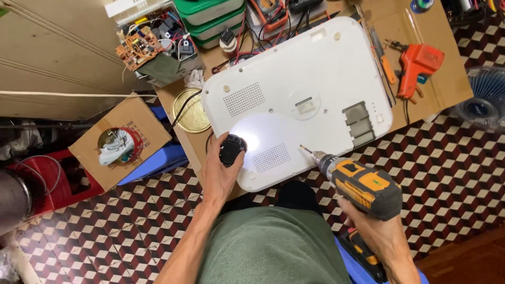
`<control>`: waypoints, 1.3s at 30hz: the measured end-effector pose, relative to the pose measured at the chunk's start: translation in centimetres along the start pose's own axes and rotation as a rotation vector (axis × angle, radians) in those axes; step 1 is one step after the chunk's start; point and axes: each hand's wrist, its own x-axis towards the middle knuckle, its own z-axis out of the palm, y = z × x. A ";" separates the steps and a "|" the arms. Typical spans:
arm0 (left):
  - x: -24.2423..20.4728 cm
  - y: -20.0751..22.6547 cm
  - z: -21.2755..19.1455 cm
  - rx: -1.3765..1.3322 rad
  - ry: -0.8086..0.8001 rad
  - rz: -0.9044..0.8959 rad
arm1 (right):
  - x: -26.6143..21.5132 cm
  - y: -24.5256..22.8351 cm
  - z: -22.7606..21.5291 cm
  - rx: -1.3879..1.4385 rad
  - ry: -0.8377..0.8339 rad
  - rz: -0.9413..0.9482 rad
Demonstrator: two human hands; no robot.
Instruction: The person uses a flashlight to illuminate the underside of a white electronic device while drilling holes into it with a cordless drill. They then use a brush to clean the drilled area and continue drilling additional holes.
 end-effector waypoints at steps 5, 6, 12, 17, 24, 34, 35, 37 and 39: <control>-2.2 -2.4 -3.0 0.036 -0.181 0.107 | -7.0 -0.8 6.6 0.074 -0.028 0.367; -2.7 -3.0 -3.3 0.048 -0.233 0.117 | -8.0 -1.0 7.8 0.110 -0.047 0.386; -5.4 -5.5 -4.2 0.065 -0.351 0.194 | -10.9 1.1 12.8 0.115 -0.018 0.415; -6.6 -5.0 -4.7 0.082 -0.393 0.216 | -11.3 1.5 14.5 -0.058 -0.075 0.605; -8.1 -4.7 -5.8 0.144 -0.371 0.456 | -11.8 3.9 16.3 0.063 0.005 0.305; -9.2 -3.6 -6.1 0.238 -0.386 0.528 | -11.8 4.8 17.8 0.192 -0.022 0.330; -9.1 -3.6 -6.0 0.242 -0.392 0.528 | -11.7 5.1 17.8 0.197 -0.022 0.335; -9.1 -3.6 -5.8 0.243 -0.363 0.465 | -11.7 5.4 17.8 0.192 -0.073 0.362; -9.0 -4.1 -5.3 0.244 -0.355 0.442 | -11.5 5.5 17.7 0.202 -0.085 0.353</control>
